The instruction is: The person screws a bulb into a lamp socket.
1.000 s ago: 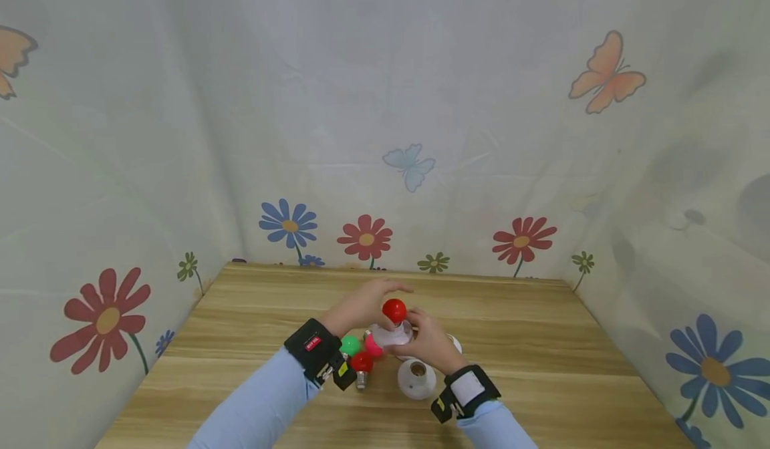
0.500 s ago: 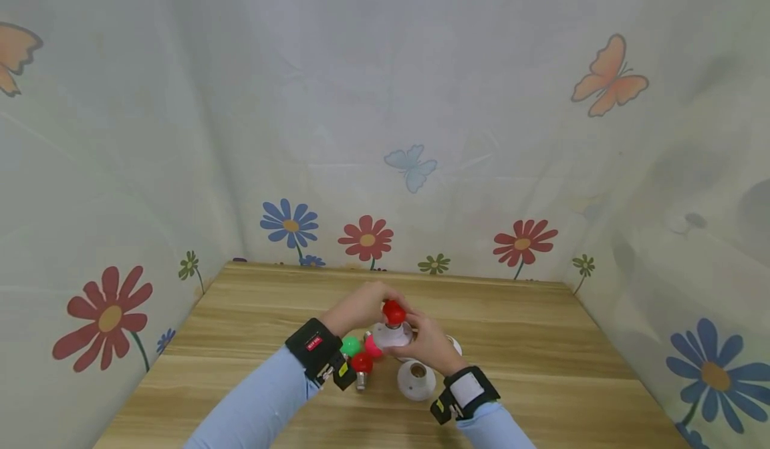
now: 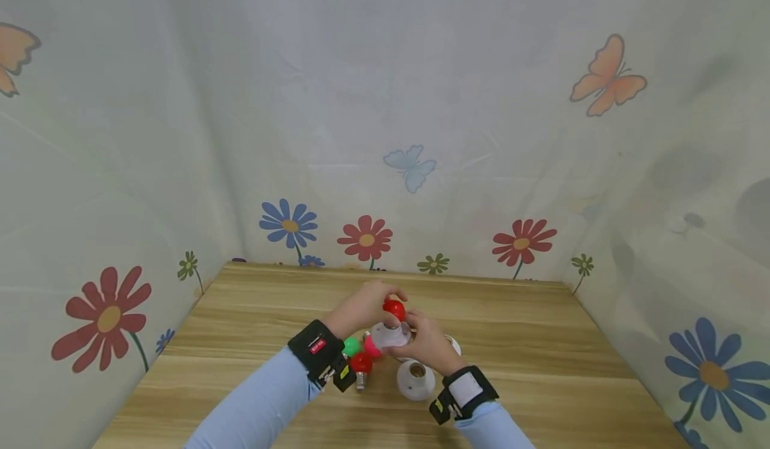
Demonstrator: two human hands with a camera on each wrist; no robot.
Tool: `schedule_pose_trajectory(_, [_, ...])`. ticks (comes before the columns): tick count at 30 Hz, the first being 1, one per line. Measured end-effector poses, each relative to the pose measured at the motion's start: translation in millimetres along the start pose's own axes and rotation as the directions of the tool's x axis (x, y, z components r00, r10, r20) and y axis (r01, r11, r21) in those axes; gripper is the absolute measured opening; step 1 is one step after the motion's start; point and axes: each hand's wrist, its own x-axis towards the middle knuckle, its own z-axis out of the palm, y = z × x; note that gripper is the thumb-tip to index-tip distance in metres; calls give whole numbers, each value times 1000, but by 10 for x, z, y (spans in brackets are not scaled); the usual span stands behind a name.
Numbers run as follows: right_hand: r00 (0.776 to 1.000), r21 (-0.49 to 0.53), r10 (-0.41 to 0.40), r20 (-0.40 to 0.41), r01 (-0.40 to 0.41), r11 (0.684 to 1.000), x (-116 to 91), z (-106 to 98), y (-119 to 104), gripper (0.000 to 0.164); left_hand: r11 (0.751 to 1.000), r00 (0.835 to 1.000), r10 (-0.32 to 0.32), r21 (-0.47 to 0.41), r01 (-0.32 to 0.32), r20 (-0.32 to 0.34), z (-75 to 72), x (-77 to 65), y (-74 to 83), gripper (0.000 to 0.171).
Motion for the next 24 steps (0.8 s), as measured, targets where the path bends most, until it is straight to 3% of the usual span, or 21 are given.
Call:
schedule_pose_trajectory(5, [1000, 22, 20, -8, -20, 1000, -13, -15, -9, 60, 998, 999, 40, 38, -39, -4, 14, -7, -30, 70])
schedule_pose_trajectory(11, [1000, 46, 9, -2, -9, 999, -22, -9, 4, 64, 996, 995, 92, 4, -92, 23, 0, -37, -32, 49])
schedule_pose_trajectory(18, [1000, 43, -4, -3, 4, 999, -16, 5, 23, 65, 999, 999, 42, -12, -42, 19, 15, -44, -5, 35])
schedule_pose_trajectory(24, [1000, 37, 9, 5, -9, 999, -9, 17, 35, 61, 999, 1000, 8, 46, -7, -27, 55, -38, 31, 35])
